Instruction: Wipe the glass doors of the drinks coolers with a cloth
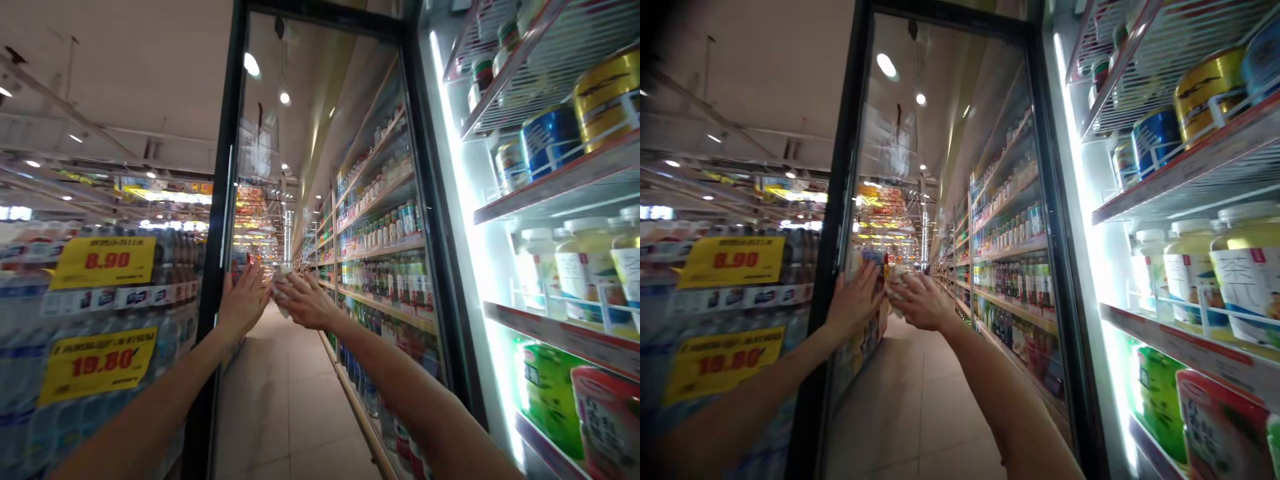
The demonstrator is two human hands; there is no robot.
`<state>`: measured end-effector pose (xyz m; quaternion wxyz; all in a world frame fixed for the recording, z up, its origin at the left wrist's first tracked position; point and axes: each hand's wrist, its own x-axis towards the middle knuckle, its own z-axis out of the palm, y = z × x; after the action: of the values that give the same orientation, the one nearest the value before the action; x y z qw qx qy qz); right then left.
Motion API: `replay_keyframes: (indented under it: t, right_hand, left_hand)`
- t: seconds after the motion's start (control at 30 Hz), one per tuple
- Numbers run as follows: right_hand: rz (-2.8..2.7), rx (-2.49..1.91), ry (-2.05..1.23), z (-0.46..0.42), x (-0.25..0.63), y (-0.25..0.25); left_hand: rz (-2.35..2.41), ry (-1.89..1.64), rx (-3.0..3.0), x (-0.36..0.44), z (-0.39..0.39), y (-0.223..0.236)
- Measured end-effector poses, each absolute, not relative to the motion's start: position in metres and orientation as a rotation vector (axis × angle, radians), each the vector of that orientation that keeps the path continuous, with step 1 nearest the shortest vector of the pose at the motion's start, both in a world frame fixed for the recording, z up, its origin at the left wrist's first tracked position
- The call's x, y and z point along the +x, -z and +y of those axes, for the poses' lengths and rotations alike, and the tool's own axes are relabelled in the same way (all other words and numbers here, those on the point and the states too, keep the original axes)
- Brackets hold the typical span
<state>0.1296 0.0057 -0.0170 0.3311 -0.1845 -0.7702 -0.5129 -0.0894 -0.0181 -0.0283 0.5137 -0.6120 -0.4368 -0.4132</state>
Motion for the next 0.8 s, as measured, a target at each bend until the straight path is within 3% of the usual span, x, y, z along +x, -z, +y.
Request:
replay_keyframes:
  t: [0.2, 0.47, 0.67, 0.8]
  right_hand:
    - [-1.348, -0.99, 0.931, 0.013, 0.162, -0.001]
    - [-1.886, -0.575, 1.187, 0.007, 0.138, 0.059]
    - [-1.467, -0.852, 1.106, 0.014, 0.197, 0.067]
    - [-1.525, -0.925, 1.173, 0.027, 0.212, 0.077]
  left_hand:
    - [-1.024, 1.061, -1.509, -0.085, -0.025, 0.029]
    - [-1.018, 1.118, -1.828, -0.012, -0.014, 0.024]
    - [-0.968, 1.09, -1.623, 0.029, -0.002, 0.034]
    - [-0.854, 1.037, -1.652, 0.026, 0.005, 0.018]
